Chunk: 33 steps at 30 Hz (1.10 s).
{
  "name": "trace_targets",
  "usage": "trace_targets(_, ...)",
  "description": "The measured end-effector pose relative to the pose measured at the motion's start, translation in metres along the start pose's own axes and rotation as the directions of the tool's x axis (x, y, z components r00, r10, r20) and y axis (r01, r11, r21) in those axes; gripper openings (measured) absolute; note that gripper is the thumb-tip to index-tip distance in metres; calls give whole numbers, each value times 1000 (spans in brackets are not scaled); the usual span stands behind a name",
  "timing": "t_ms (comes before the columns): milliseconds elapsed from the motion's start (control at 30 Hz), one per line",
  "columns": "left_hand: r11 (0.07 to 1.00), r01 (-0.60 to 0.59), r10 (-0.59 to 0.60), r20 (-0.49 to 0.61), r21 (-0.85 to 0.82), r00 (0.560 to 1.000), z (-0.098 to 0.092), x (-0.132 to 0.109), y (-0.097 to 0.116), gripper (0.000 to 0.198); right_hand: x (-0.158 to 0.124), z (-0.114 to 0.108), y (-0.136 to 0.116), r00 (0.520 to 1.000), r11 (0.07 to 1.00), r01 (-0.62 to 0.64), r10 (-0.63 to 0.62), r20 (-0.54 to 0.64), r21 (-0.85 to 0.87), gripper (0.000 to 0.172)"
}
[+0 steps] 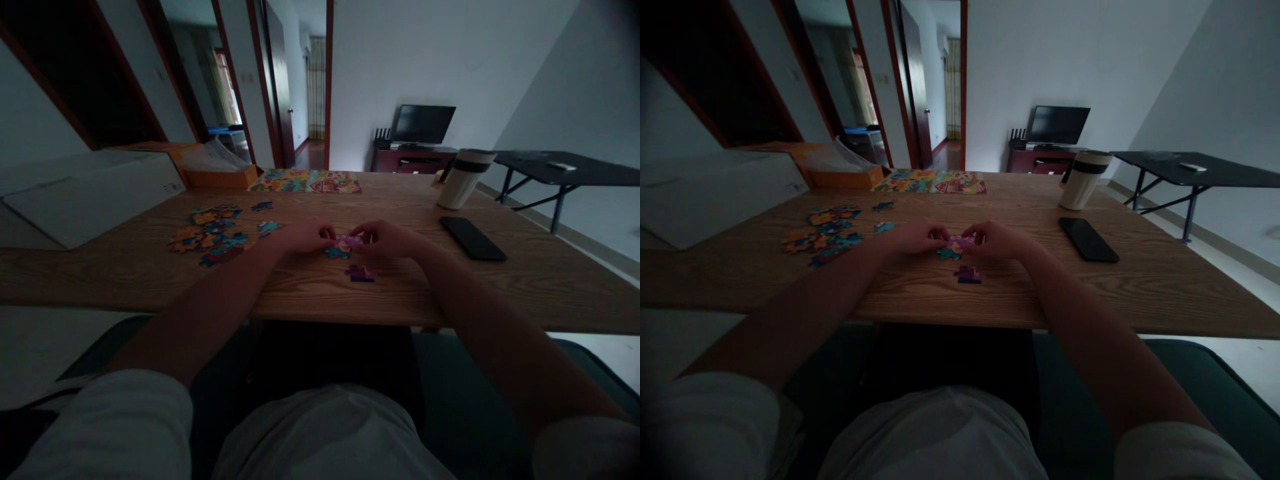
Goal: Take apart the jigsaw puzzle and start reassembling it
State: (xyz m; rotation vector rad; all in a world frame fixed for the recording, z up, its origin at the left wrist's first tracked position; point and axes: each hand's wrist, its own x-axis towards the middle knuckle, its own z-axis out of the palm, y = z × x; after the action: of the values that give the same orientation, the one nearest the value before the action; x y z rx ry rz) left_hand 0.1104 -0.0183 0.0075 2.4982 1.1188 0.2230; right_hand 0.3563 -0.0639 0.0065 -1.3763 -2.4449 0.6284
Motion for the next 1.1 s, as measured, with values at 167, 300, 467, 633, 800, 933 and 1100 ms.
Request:
trace_targets(167, 1000, 15, -16, 66, 17, 998, -2, -4, 10, 35, -1, 6, -8, 996, 999, 32, -30, 83, -23, 50)
trace_targets(300, 999, 38, -39, 130, 8, 991, -6, -9, 13, 42, 2, 11, -2, 994, 998, 59, -56, 90, -34, 43)
trace_targets(467, 999, 28, -32, 152, 29, 988, -8, -13, 14, 48, 3, 11, 0, 993, 999, 52, -50, 104, -17, 41)
trace_targets(633, 997, 31, -40, 133, 67, 990, -9, -16, 17, 48, 2, 11, -3, 994, 997, 42, -35, 108, -61, 43)
trace_targets(800, 992, -13, -6, 149, 128, 989, -11, -19, 20, 34, 1, 11, -4, 991, 995, 68, -59, 122, -72, 45)
trace_targets(933, 980, -37, 7, 155, 195, 988, -9, -21, 22, 31, 2, 11, -1, 989, 990, 100, -88, 118, -102, 42)
trace_targets(1100, 970, -42, 2, 164, 239, 986, -9, -22, 26, 33, 0, 9, 1, 983, 991, 128, -120, 142, -46, 44)
